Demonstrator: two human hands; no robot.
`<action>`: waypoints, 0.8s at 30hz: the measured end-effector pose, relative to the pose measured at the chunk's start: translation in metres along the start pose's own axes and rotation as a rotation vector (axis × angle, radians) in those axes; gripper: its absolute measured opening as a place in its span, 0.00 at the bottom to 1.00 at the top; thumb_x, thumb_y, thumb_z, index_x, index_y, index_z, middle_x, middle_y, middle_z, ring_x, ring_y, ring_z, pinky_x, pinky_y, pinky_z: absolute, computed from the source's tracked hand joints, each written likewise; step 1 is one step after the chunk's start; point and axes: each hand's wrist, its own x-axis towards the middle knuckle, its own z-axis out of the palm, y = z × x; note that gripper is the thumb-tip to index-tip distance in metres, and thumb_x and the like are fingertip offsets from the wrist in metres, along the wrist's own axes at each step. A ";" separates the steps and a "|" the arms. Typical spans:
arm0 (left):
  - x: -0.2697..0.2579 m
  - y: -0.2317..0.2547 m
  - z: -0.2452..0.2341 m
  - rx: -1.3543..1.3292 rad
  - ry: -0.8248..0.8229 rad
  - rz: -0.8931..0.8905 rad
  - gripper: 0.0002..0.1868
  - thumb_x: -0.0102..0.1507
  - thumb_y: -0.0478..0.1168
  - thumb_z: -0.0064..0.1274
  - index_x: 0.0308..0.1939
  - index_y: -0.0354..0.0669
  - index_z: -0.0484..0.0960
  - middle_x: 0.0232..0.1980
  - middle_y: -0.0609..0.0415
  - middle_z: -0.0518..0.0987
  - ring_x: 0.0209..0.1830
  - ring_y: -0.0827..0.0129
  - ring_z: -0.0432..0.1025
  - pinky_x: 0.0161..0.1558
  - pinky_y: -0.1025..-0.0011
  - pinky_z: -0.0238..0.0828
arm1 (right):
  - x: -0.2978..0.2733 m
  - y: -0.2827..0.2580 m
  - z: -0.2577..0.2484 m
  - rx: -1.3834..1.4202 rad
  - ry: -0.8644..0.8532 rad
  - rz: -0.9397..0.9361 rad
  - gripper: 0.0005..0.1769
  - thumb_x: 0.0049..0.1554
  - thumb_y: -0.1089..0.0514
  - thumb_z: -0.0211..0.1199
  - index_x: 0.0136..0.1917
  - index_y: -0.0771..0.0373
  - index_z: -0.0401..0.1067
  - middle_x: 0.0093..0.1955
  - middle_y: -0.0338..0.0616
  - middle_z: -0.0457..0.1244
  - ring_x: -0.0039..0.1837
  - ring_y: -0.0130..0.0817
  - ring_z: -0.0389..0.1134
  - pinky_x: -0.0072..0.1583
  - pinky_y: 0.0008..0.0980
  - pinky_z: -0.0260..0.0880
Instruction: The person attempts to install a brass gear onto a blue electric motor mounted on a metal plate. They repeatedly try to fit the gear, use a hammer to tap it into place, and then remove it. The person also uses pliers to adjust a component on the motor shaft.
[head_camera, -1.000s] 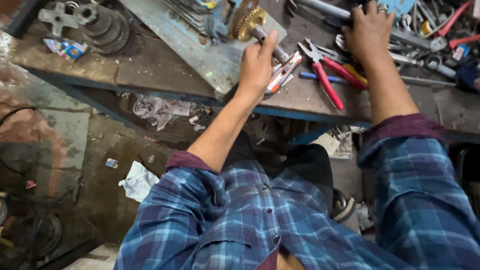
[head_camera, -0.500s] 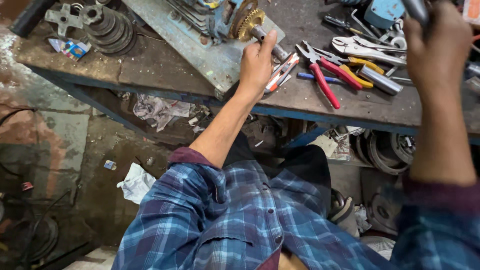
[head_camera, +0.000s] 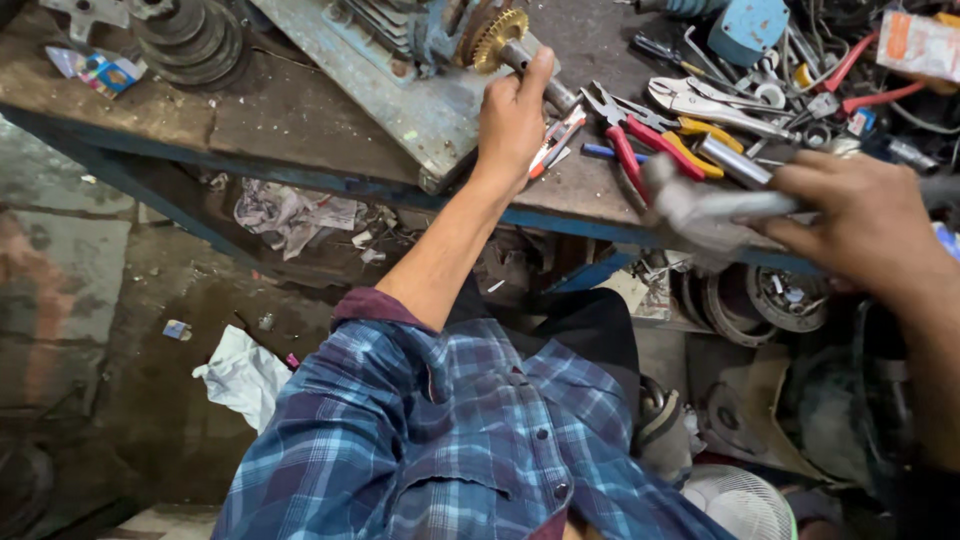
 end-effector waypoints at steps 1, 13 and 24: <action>0.000 0.002 -0.001 -0.012 -0.004 0.001 0.33 0.68 0.59 0.49 0.21 0.33 0.73 0.20 0.60 0.65 0.25 0.76 0.58 0.27 0.65 0.59 | 0.012 -0.006 -0.007 -0.285 -0.019 -0.113 0.18 0.49 0.39 0.65 0.48 0.48 0.74 0.46 0.32 0.68 0.47 0.33 0.71 0.44 0.33 0.68; -0.007 0.006 0.003 -0.053 0.024 -0.028 0.34 0.68 0.59 0.50 0.19 0.33 0.72 0.17 0.58 0.66 0.21 0.76 0.59 0.25 0.65 0.58 | 0.084 -0.045 -0.058 -0.688 -0.193 -0.396 0.16 0.67 0.38 0.49 0.59 0.44 0.70 0.48 0.31 0.68 0.49 0.26 0.71 0.56 0.30 0.68; -0.007 0.010 -0.001 -0.053 0.013 -0.064 0.34 0.68 0.59 0.50 0.17 0.35 0.69 0.17 0.59 0.66 0.19 0.76 0.60 0.23 0.64 0.58 | 0.066 -0.029 -0.036 -0.592 0.027 -0.306 0.39 0.48 0.14 0.45 0.33 0.47 0.75 0.31 0.27 0.68 0.28 0.19 0.63 0.38 0.25 0.60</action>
